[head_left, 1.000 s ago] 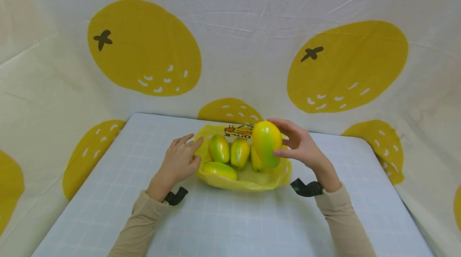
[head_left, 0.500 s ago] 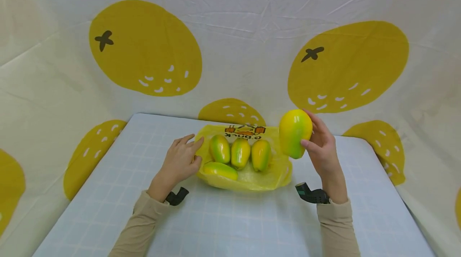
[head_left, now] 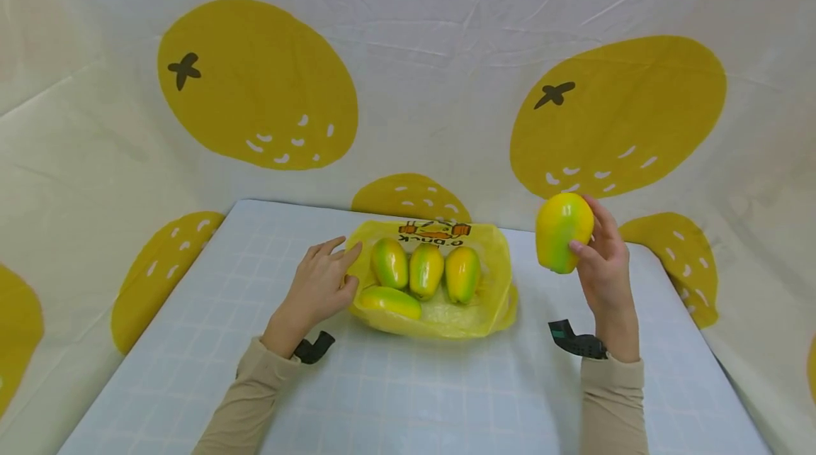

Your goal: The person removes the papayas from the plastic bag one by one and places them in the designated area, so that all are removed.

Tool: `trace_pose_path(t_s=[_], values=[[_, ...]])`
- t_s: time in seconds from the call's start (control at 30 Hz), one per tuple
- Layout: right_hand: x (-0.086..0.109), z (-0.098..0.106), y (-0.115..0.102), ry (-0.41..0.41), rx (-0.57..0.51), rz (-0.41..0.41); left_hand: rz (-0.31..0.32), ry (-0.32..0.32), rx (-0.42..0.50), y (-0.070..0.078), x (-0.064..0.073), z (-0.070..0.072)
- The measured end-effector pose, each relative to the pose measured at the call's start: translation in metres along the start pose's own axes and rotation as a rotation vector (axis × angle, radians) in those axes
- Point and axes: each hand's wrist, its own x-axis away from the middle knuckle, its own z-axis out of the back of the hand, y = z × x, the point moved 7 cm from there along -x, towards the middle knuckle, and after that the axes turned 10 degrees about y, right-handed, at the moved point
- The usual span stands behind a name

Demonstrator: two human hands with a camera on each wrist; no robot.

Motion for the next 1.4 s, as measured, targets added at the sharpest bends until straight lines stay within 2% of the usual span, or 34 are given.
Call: trace_pose_path(t_s=[0.23, 0.4, 0.6, 0.87, 1.03, 1.2, 1.4], values=[[-0.003, 0.032, 0.020, 0.159, 0.088, -0.059, -0.001, 0.000, -0.008, 0.000, 0.000, 0.000], [-0.005, 0.051, 0.041, 0.226, 0.134, -0.102, 0.000, -0.001, -0.007, 0.000, 0.000, 0.000], [-0.006, 0.069, 0.068, 0.273, 0.206, -0.213, 0.002, -0.001, -0.009, -0.001, 0.000, 0.001], [-0.001, 0.094, 0.104, 0.343, 0.349, -0.417, 0.011, -0.015, -0.012, -0.001, 0.000, 0.000], [0.003, 0.104, 0.123, 0.378, 0.393, -0.527, 0.009, -0.013, -0.018, -0.001, 0.000, 0.000], [0.006, 0.109, 0.137, 0.395, 0.475, -0.597, 0.006, -0.004, -0.013, -0.001, 0.000, 0.000], [0.010, 0.111, 0.145, 0.401, 0.540, -0.635, -0.001, 0.005, -0.011, -0.002, 0.000, 0.001]])
